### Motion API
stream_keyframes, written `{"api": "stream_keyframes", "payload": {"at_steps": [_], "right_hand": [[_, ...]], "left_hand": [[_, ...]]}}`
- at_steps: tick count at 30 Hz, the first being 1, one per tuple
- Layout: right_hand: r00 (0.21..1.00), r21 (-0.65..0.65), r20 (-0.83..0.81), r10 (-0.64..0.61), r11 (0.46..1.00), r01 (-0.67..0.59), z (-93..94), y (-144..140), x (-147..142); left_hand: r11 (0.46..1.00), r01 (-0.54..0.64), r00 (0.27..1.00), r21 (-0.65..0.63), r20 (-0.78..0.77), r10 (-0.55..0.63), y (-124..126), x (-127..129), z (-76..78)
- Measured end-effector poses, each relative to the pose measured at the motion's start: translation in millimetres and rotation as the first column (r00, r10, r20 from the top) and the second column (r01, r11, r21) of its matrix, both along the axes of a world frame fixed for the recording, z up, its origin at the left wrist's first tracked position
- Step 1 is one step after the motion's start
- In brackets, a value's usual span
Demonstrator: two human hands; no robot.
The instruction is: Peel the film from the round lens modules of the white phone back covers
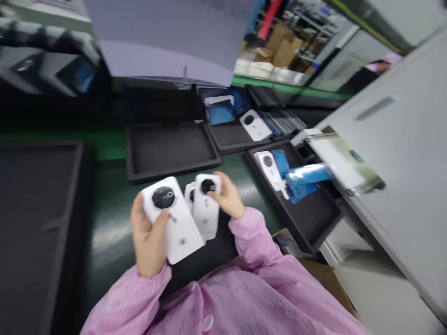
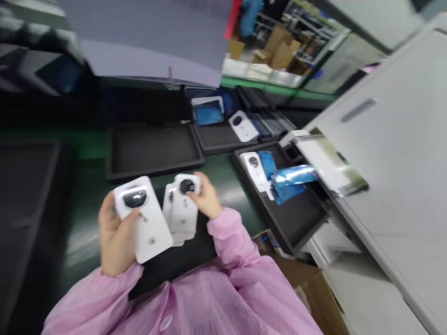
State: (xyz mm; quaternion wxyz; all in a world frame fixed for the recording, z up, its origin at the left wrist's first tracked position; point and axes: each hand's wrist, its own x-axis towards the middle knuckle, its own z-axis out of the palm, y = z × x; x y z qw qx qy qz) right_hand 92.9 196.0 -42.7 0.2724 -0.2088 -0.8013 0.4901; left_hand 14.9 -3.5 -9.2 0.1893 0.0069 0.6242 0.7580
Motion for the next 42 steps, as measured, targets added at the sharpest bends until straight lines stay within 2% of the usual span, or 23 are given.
{"api": "stream_keyframes", "payload": {"at_steps": [2, 5, 7, 9, 12, 16, 18, 21, 23, 25, 31, 33, 38, 40, 42], "right_hand": [[0.986, 0.123, 0.163, 0.015, 0.992, -0.036, -4.9, -17, -6], [0.960, 0.337, 0.277, -0.023, 0.939, -0.074, -6.0, -35, -14], [0.957, 0.416, 0.276, -0.089, 0.909, -0.036, -2.8, -39, -13], [0.973, 0.441, 0.182, -0.144, 0.896, 0.050, 2.4, -40, -10], [0.996, 0.372, -0.021, -0.086, 0.924, 0.088, 12.8, -39, -4], [0.986, 0.282, -0.129, 0.106, 0.957, -0.066, 26.8, -45, 0], [0.983, 0.241, -0.149, 0.105, 0.968, -0.067, 30.7, -47, 0], [0.985, 0.103, -0.152, 0.085, 0.992, -0.069, 30.6, -46, -1], [0.984, -0.004, -0.149, 0.102, 0.995, -0.103, 28.6, -43, -2], [0.985, -0.054, -0.133, 0.111, 0.991, -0.119, 27.7, -42, -2], [0.994, 0.086, -0.110, -0.014, 0.996, 0.024, 31.7, -44, -1], [0.995, 0.059, -0.097, -0.016, 0.998, 0.022, 30.4, -42, -1], [0.993, -0.055, -0.098, 0.071, 0.996, -0.077, 26.3, -37, -1], [0.992, 0.007, -0.105, 0.069, 0.998, -0.068, 27.7, -39, 0], [0.986, 0.187, -0.147, 0.074, 0.981, -0.046, 29.5, -44, 1]], "left_hand": [[0.999, -0.007, 0.999, -0.035, 0.033, 0.008, 0, 0, 5.9], [0.995, 0.024, 0.995, -0.098, 0.099, -0.014, 0, 2, 14.4], [0.986, 0.086, 0.991, -0.142, 0.117, -0.070, -1, 5, 16.6], [0.971, 0.157, 0.986, -0.182, 0.092, -0.142, -2, 7, 14.4], [0.948, 0.230, 0.970, -0.218, -0.022, -0.241, -3, 10, 4.4], [0.917, 0.311, 0.904, -0.251, -0.221, -0.367, -3, 16, -10.7], [0.897, 0.317, 0.857, -0.309, -0.313, -0.411, -2, 18, -15.8], [0.884, 0.267, 0.780, -0.384, -0.453, -0.432, 1, 18, -20.5], [0.881, 0.251, 0.729, -0.401, -0.521, -0.445, 3, 16, -22.2], [0.882, 0.244, 0.689, -0.403, -0.568, -0.450, 3, 16, -22.5], [0.900, 0.198, 0.688, -0.388, -0.599, -0.410, 4, 13, -19.8], [0.904, 0.183, 0.676, -0.387, -0.618, -0.402, 5, 13, -19.6], [0.903, 0.186, 0.596, -0.386, -0.687, -0.416, 5, 13, -22.6], [0.903, 0.192, 0.626, -0.384, -0.661, -0.414, 5, 13, -23.2], [0.909, 0.200, 0.702, -0.365, -0.594, -0.393, 5, 13, -22.3]]}}
